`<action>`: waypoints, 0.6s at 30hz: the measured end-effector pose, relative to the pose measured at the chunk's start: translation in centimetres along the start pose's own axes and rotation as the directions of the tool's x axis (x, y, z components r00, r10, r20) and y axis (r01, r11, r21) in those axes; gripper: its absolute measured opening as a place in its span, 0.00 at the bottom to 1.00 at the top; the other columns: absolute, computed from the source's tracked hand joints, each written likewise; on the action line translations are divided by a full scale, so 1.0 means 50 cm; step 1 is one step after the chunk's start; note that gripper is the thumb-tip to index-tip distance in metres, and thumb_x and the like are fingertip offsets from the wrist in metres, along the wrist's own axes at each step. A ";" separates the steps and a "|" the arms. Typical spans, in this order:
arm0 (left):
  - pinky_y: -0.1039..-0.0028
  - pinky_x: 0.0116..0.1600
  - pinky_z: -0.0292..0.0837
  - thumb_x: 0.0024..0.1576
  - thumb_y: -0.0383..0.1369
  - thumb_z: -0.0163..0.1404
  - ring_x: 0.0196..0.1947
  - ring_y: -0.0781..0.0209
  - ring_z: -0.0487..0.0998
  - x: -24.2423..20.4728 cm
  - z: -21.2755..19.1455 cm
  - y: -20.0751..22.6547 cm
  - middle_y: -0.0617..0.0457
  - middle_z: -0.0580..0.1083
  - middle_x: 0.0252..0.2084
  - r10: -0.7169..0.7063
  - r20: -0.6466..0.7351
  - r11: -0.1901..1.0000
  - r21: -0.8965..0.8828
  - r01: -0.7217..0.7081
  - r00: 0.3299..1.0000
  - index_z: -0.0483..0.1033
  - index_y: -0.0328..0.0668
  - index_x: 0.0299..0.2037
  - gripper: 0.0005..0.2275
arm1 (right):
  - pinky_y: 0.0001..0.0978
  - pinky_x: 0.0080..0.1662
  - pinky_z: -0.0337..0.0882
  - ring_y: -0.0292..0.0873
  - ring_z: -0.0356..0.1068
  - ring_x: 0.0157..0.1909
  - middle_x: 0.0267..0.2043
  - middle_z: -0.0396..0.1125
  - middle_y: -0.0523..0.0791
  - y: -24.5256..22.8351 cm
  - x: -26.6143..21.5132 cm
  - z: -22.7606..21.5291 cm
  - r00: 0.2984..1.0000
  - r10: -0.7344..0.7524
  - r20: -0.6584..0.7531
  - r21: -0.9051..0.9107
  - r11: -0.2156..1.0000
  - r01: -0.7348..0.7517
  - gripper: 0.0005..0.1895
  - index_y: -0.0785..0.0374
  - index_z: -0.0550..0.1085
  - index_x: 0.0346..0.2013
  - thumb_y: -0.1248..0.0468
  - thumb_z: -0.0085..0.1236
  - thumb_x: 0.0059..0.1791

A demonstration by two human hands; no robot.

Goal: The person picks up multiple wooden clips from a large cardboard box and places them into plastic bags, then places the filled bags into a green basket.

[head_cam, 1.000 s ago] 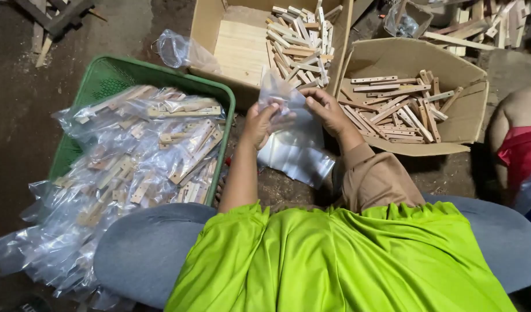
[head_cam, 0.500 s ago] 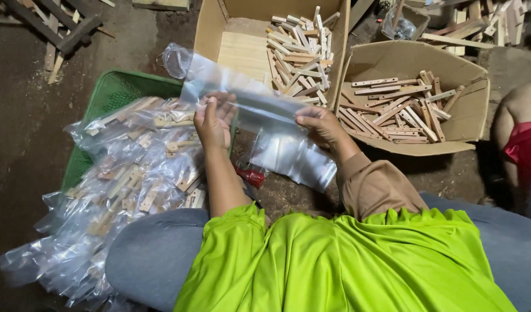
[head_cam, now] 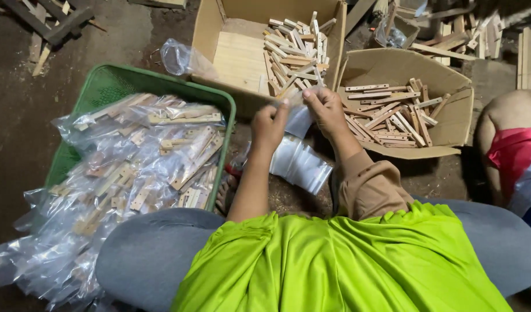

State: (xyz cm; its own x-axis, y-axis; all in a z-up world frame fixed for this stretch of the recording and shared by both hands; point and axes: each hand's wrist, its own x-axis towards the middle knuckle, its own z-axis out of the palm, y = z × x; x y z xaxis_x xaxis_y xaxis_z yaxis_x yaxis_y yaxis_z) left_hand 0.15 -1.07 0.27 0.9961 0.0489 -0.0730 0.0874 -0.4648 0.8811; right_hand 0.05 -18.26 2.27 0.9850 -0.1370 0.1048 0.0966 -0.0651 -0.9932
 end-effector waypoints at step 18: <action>0.63 0.38 0.88 0.61 0.20 0.50 0.35 0.45 0.86 0.005 -0.107 0.005 0.37 0.80 0.45 0.254 0.507 0.562 -0.771 0.301 0.824 0.54 0.59 0.75 0.33 | 0.49 0.46 0.69 0.52 0.70 0.43 0.44 0.74 0.59 -0.187 0.023 -0.068 0.733 0.167 0.660 -0.390 0.910 0.144 0.34 0.66 0.70 0.65 0.49 0.54 0.50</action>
State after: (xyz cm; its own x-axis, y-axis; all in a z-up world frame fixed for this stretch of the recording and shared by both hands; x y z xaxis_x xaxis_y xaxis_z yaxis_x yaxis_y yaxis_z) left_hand 0.34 3.56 2.96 0.8476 -0.5255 -0.0735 0.3419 0.4349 0.8331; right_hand -0.22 -21.14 11.84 0.8320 0.5411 -0.1225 0.1738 -0.4639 -0.8687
